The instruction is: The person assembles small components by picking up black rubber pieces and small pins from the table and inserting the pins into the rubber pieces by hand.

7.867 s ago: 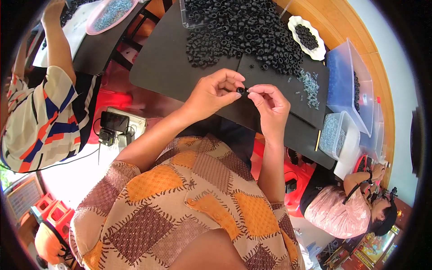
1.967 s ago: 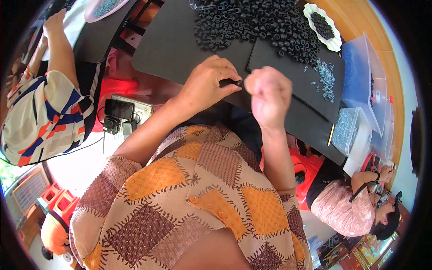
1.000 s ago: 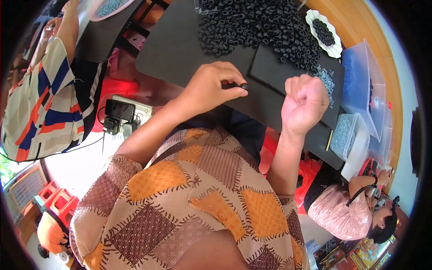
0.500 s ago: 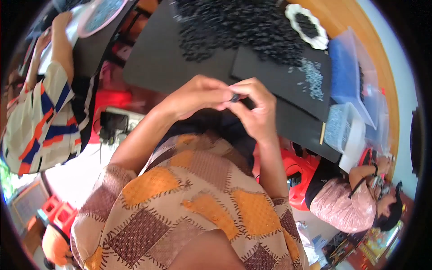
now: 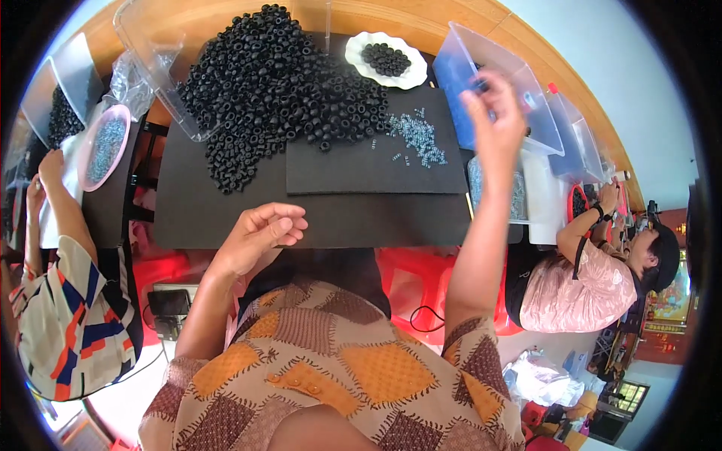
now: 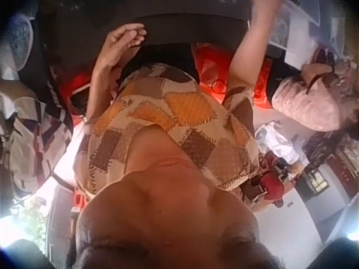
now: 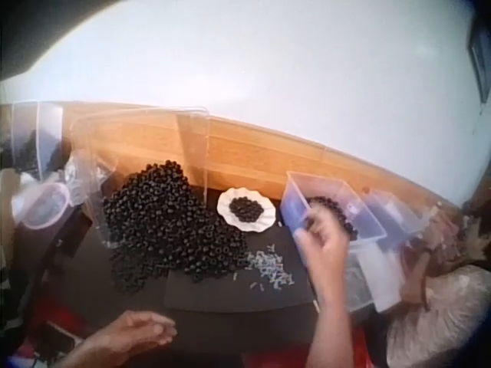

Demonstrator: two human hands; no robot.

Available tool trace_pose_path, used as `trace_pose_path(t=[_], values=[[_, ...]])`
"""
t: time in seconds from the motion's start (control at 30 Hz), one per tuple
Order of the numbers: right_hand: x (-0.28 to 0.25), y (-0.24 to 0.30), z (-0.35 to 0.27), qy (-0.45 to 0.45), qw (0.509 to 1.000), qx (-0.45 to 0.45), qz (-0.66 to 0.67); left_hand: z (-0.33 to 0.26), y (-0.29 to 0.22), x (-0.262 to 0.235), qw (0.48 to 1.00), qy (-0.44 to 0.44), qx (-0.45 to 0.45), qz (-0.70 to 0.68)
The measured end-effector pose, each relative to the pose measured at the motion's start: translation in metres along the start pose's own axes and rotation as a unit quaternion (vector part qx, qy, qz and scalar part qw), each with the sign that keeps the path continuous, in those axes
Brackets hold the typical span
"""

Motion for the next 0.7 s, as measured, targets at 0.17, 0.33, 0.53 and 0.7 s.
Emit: trace_pose_path(t=[0.17, 0.33, 0.53, 0.7], values=[[-0.015, -0.012, 0.012, -0.218, 0.927, -0.148, -0.268, 0.001, -0.001, -0.001, 1.000, -0.014, 0.007, -0.003], [0.038, -0.035, -0.069, -0.016, 0.993, -0.059, -0.103, 0.000, 0.001, -0.004, 0.999, -0.004, 0.023, 0.046], [0.073, -0.032, -0.112, 0.072, 0.989, -0.056, -0.118, -0.001, 0.000, -0.001, 0.999, 0.007, 0.021, 0.026], [0.076, -0.038, -0.102, 0.124, 0.961, -0.080, -0.234, -0.002, 0.001, 0.002, 0.998, -0.011, 0.032, 0.053]])
Point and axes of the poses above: each hand's wrist, its own z-axis towards the middle knuckle, its own x-axis out of the palm, y = z × x, the point moved 2 cm from there along z, towards the middle knuckle, and after that the axes turned 12 degrees about -z, right-handed, at the moved point
